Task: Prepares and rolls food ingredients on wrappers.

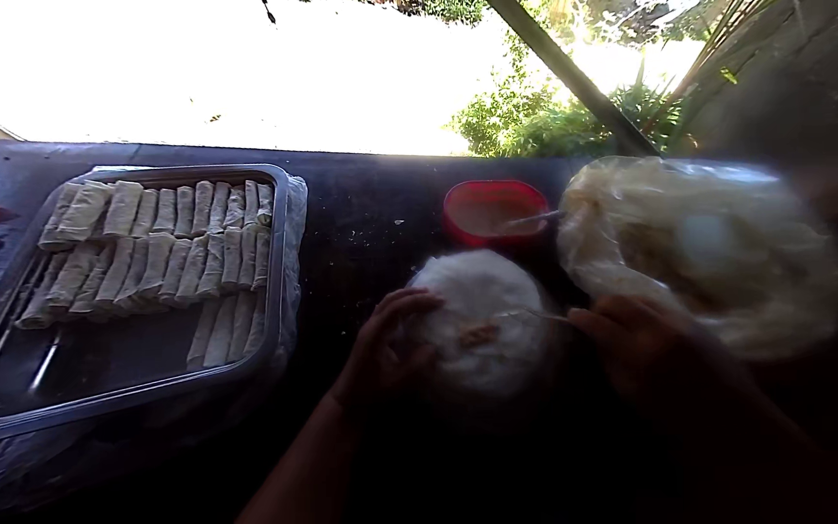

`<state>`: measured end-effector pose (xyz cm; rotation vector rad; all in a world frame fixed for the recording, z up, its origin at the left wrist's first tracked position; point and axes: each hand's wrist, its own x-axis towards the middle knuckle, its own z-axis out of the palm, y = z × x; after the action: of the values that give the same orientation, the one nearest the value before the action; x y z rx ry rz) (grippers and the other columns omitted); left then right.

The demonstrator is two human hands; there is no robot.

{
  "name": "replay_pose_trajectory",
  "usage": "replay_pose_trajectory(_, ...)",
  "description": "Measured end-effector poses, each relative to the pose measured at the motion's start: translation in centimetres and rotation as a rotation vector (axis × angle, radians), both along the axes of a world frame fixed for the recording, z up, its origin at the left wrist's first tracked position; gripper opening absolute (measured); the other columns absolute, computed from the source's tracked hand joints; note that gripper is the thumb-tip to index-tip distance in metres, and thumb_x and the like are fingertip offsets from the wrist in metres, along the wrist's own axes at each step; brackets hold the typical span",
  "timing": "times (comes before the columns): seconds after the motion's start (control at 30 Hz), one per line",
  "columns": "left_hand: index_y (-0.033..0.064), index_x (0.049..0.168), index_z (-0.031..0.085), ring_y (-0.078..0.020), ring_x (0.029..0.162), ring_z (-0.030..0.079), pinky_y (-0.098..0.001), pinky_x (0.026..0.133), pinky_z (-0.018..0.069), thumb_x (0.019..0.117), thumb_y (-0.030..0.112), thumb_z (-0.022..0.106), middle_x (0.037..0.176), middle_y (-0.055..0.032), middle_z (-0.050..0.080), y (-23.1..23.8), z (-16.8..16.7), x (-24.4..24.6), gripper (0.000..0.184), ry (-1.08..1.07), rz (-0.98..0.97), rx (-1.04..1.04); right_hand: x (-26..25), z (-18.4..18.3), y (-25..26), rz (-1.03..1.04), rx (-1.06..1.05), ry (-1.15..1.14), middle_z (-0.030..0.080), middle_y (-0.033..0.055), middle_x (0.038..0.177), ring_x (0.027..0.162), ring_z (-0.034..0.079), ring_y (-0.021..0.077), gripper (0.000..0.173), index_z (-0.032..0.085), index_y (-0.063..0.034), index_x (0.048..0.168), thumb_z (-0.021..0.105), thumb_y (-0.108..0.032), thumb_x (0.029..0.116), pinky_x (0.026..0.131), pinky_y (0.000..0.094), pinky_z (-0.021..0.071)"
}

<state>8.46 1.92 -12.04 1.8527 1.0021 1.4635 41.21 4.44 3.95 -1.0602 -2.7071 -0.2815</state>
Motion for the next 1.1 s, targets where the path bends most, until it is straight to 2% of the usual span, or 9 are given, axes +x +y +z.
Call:
replay_pose_trajectory(0.17,0.0105,0.137,0.061,-0.031,0.131,0.058,-0.0519,0.111,0.0486,0.088,0.028,0.073,0.135,-0.0087,0.065,-0.1,0.1,0.1,0.053,0.007,0.008,-0.002,-1.7,-1.7,-0.4,0.108,-0.079,-0.003,0.068,0.0085,0.095,0.083,0.067,0.0249,0.028,0.073,-0.0121,0.112,0.053,-0.004,0.0939,0.066,0.0346,0.0567)
replay_pose_trajectory(0.43,0.0129,0.137,0.061,-0.0304,0.133,0.056,-0.0528,0.113,0.0468,0.0876,0.026,0.072,0.137,-0.0069,0.065,-0.1,0.0,0.0,0.052,0.014,0.012,-0.006,0.9,0.3,-0.7,-0.023,-0.013,-0.015,0.07,0.0092,0.099,0.087,0.068,0.0259,0.03,0.075,-0.0145,0.115,0.051,-0.01,0.0981,0.069,0.0366,0.0571)
replay_pose_trajectory(0.63,0.0128,0.137,0.061,-0.03,0.134,0.055,-0.0528,0.113,0.0469,0.0874,0.025,0.072,0.137,-0.0066,0.064,-0.1,0.0,0.1,0.052,0.011,0.015,-0.005,1.7,-1.1,-0.1,-0.01,-0.059,-0.036,0.068,0.0102,0.096,0.082,0.068,0.0267,0.03,0.075,-0.0129,0.113,0.051,-0.008,0.0964,0.065,0.0383,0.0571)
replay_pose_trajectory(0.77,0.0121,0.137,0.061,-0.03,0.134,0.055,-0.0531,0.113,0.0463,0.0875,0.025,0.072,0.137,-0.007,0.064,-0.2,-0.1,0.0,0.052,0.006,0.01,-0.013,2.0,0.4,-0.8,-0.032,-0.023,-0.032,0.07,0.0098,0.098,0.088,0.069,0.0265,0.03,0.075,-0.0137,0.112,0.05,-0.009,0.0976,0.069,0.0377,0.0576)
replay_pose_trajectory(0.87,0.01,0.136,0.061,-0.0303,0.132,0.056,-0.051,0.111,0.0489,0.0873,0.025,0.073,0.137,-0.0089,0.064,-0.2,0.0,0.0,0.052,0.004,0.007,-0.014,1.6,0.9,-0.9,0.01,-0.021,0.011,0.07,0.0093,0.098,0.086,0.068,0.0256,0.03,0.076,-0.014,0.113,0.05,-0.011,0.0991,0.068,0.0368,0.0569)
replay_pose_trajectory(1.1,0.0108,0.136,0.061,-0.0303,0.132,0.057,-0.0507,0.111,0.0489,0.0866,0.025,0.073,0.136,-0.0086,0.064,-0.1,0.1,0.1,0.053,0.011,0.009,-0.013,-0.8,-0.8,-0.5,0.137,-0.058,-0.004,0.068,0.0077,0.092,0.08,0.067,0.0243,0.027,0.074,-0.0118,0.109,0.052,-0.006,0.0938,0.062,0.0341,0.0556)
